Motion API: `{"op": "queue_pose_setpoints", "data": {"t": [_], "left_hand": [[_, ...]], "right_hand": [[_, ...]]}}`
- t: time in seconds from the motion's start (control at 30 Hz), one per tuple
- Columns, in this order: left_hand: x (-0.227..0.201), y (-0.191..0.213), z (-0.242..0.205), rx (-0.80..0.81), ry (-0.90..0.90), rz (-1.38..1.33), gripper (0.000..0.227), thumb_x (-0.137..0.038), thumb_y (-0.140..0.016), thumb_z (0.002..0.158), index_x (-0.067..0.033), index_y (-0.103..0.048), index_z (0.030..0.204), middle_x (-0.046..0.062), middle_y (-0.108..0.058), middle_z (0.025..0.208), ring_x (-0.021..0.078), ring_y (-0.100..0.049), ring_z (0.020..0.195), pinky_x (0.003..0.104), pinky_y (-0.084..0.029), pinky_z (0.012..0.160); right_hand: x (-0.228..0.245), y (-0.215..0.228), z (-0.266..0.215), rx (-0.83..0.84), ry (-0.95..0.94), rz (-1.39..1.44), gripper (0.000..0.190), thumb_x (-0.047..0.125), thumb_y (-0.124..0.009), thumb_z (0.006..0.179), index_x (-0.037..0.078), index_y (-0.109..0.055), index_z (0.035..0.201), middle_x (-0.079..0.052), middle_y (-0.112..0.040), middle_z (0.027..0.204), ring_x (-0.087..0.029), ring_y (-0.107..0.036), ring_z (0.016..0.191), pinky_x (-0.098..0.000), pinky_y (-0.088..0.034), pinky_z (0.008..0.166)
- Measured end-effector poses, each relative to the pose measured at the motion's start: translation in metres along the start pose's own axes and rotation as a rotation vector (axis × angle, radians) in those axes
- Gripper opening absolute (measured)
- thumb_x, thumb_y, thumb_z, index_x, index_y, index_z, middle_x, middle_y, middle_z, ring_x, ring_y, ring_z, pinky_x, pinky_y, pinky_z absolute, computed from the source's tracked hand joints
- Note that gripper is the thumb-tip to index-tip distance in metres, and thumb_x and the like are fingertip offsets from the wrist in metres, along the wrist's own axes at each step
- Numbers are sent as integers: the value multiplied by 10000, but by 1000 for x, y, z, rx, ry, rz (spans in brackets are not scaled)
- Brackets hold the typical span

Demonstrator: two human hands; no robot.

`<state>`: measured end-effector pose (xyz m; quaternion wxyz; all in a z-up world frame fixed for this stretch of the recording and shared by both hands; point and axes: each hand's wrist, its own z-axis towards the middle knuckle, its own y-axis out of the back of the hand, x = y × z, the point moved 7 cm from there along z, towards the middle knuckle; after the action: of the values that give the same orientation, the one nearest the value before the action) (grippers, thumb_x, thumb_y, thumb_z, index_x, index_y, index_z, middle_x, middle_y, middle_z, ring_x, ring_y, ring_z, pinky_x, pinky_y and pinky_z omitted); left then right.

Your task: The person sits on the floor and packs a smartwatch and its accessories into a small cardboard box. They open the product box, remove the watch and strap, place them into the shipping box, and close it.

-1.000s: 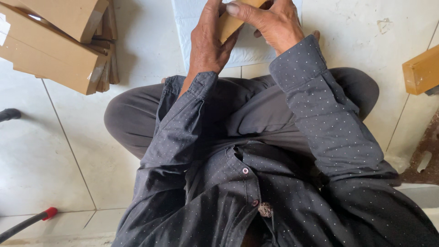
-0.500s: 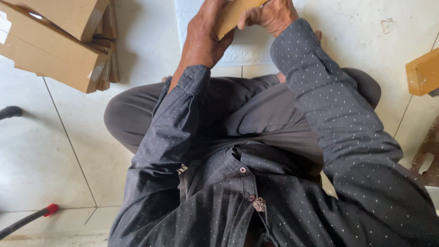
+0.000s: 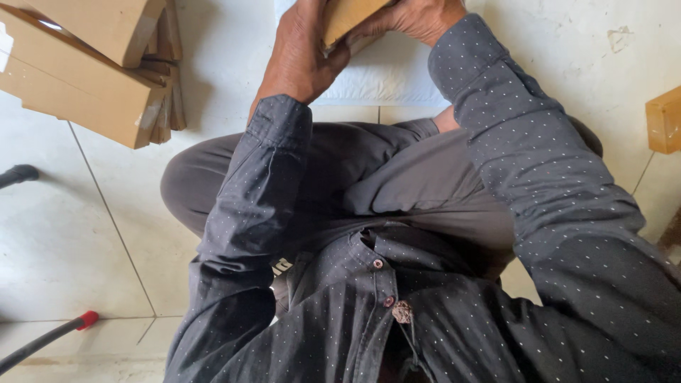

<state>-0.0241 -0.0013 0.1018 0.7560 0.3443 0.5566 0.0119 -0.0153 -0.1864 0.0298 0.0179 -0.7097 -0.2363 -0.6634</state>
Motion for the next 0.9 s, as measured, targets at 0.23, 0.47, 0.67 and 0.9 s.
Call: {"op": "queue_pose_setpoints", "data": {"t": [0.23,0.47,0.67,0.9], "left_hand": [[-18,12,9,91,24,-102,587,-333,-963,886,4,-650,1249,182,-753,1002,329,-751,888,412,-593,764],[17,21,6,-354,112,-74,361,-261,-888,933,28,-727,1074,139,-788,920,218,-780,818,350,-631,768],[78,31,-12,-661,364,-656,441,-290,-832,937,110,-737,1094,149,-723,950,180,-651,807,358,-530,738],[70,7,-16,-292,432,-400,528,-422,-615,1054,41,-554,1302,217,-741,1040,319,-751,977,419,-572,858]], "right_hand": [[12,1,-4,41,-96,-41,608,334,-958,773,21,-689,1219,-125,-733,1148,-244,-711,1048,-347,-581,921],[4,-6,-8,-127,69,-379,848,310,-1011,656,-67,-598,1293,-231,-681,1188,-359,-655,1088,-418,-527,937],[-19,2,-17,-308,-184,506,540,327,-827,923,-7,-635,1300,-79,-737,1175,-258,-690,1124,-378,-550,1006],[-117,70,-44,-786,-251,-333,335,235,-683,1020,-38,-620,1205,-142,-674,1107,-321,-633,1060,-434,-504,936]]}}
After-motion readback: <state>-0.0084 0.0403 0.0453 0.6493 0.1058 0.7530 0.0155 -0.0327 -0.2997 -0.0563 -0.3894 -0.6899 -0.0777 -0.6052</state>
